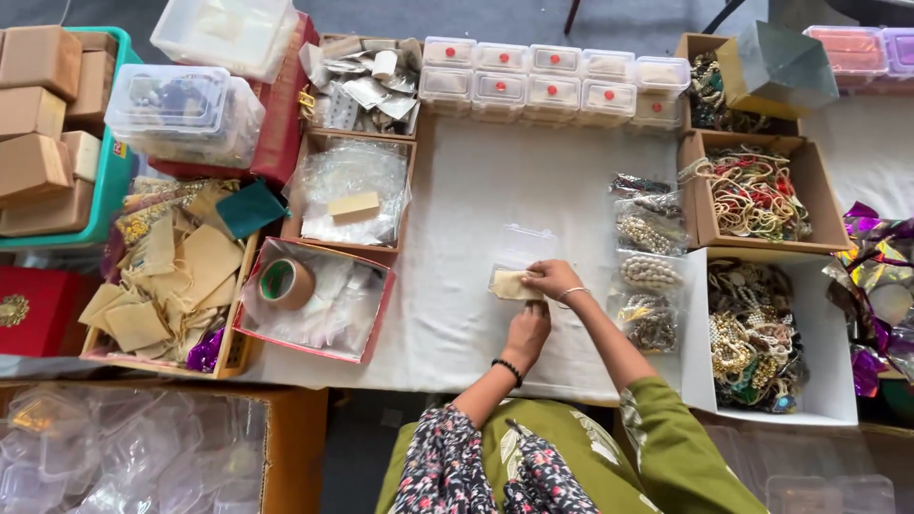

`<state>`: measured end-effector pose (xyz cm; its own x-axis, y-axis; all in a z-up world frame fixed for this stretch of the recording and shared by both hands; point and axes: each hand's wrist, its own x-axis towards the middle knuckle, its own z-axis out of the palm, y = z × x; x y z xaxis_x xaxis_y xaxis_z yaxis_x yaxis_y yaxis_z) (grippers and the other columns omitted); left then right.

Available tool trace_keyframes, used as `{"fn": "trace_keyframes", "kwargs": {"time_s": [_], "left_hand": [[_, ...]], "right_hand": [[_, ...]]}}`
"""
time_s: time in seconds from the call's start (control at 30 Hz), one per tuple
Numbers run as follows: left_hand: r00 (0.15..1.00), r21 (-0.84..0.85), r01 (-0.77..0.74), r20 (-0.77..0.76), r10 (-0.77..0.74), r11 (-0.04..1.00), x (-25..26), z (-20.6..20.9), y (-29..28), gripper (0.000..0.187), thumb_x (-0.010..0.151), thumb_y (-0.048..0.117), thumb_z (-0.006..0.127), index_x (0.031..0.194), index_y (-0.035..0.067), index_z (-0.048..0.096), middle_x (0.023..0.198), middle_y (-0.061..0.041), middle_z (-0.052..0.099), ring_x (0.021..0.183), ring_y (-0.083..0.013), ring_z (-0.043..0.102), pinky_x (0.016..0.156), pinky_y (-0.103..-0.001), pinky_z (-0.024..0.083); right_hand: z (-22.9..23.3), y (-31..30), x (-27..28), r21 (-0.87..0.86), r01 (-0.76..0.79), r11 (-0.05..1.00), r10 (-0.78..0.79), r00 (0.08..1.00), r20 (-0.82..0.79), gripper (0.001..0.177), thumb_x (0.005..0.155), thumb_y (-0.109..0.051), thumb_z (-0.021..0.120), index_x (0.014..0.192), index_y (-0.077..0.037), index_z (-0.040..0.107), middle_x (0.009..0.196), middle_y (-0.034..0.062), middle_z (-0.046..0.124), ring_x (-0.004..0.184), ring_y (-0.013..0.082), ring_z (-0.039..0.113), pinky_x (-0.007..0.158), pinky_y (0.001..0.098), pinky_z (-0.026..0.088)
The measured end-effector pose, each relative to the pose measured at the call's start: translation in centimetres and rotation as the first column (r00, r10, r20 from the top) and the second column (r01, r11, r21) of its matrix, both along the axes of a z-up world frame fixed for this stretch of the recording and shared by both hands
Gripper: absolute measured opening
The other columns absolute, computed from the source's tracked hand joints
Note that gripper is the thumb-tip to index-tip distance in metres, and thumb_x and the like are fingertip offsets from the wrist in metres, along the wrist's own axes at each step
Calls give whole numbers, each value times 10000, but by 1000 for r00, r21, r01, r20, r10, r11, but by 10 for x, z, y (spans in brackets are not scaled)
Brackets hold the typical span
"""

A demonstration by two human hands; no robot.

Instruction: The person sits at a table and packs jewelry items into small plastic bags and cloth pouches. They place the wrapped items into small plastic containers and arrange them on the table. The person handles various necklaces and bracelets, using tape and packaging materials to secure them.

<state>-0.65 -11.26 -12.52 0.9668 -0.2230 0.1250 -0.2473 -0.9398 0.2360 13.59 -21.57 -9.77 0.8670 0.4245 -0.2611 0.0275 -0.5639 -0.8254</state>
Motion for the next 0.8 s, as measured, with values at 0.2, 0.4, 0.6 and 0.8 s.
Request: {"fn": "trace_keyframes", "kwargs": {"time_s": [0.2, 0.4, 0.6, 0.8], "left_hand": [[994, -33, 97, 55, -95, 995, -22, 77, 59, 440, 1003, 38, 555, 1430, -69, 564, 1499, -294, 518, 1107, -301, 636, 887, -397, 549], [998, 158, -9, -58, 18, 987, 1, 69, 87, 703, 866, 37, 568, 1546, 56, 388, 1648, -118, 343, 1538, -267, 292, 1144, -513, 305], [998, 197, -17, -62, 30, 980, 18, 66, 88, 749, 881, 72, 576, 1589, 127, 339, 1674, -75, 295, 1540, -245, 268, 1176, -523, 267], [994, 187, -46, -84, 62, 981, 21, 38, 82, 721, 936, 101, 563, 1611, 124, 313, 1702, -53, 270, 1525, -261, 292, 1163, -536, 296]], "right_hand": [[33, 42, -11, -449, 38, 893, -39, 999, 7, 426, 786, -447, 783, 1145, -218, 787, 1105, 84, 768, 1017, 278, 718, 902, 400, 571], [49, 47, -34, -505, 297, 811, -331, 943, 24, 386, 829, -431, 760, 1169, -252, 786, 1116, 80, 777, 1026, 279, 734, 918, 414, 582], [44, 51, -42, -451, 418, 789, -445, 894, 49, 373, 799, -426, 781, 1118, -234, 794, 1111, 71, 754, 1016, 295, 719, 890, 426, 575], [69, 47, -51, -506, 282, 815, -261, 959, 114, 357, 858, -427, 763, 1155, -231, 794, 1141, 82, 768, 1064, 294, 721, 922, 401, 572]]}}
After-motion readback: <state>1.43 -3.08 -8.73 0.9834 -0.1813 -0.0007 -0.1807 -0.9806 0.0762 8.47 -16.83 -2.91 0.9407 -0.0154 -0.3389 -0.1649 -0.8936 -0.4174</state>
